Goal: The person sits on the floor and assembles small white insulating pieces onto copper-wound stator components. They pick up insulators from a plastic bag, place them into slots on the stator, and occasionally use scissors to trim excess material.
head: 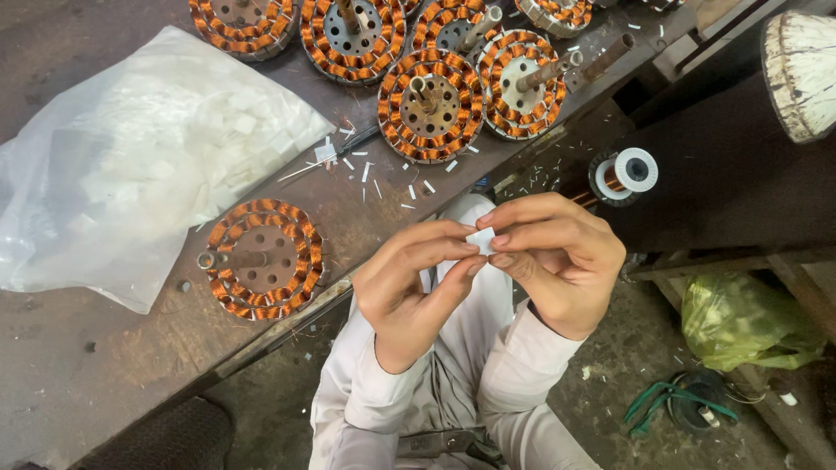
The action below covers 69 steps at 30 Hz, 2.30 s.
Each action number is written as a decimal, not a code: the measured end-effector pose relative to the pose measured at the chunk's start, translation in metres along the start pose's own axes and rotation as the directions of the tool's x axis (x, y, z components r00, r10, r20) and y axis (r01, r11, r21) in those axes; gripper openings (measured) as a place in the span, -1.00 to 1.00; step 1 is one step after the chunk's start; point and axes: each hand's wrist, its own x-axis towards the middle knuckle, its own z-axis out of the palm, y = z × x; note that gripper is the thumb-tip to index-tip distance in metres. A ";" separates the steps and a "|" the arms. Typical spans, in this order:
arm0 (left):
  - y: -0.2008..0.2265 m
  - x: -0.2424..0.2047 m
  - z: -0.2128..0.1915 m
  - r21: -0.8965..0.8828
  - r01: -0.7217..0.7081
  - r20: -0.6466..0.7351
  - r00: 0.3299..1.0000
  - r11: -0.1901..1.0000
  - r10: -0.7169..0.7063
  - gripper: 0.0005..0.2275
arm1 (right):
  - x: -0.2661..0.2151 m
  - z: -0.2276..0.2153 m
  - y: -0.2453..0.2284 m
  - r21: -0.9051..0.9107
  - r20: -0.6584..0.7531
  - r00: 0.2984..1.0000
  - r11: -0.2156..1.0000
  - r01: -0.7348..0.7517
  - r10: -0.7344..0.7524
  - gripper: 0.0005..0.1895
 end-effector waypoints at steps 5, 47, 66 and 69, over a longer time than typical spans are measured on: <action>0.000 -0.002 0.000 -0.003 -0.015 -0.007 1.000 1.000 0.015 -0.80 | -0.001 0.001 -0.001 0.033 -0.007 1.000 0.999 -0.014 0.015 -0.82; -0.023 -0.003 0.009 0.162 -0.124 -0.010 0.992 0.979 0.127 -0.72 | 0.007 0.030 -0.003 -0.035 -0.037 0.977 0.976 -0.213 0.211 -0.70; -0.018 -0.007 -0.004 -0.035 -0.021 0.040 0.999 0.999 0.023 -0.79 | 0.011 0.023 -0.010 0.018 0.014 0.989 0.989 -0.144 0.144 -0.86; -0.020 -0.009 -0.003 -0.013 -0.103 0.021 0.994 0.995 0.103 -0.74 | 0.010 0.024 -0.011 0.005 0.032 0.991 0.992 -0.127 0.127 -0.85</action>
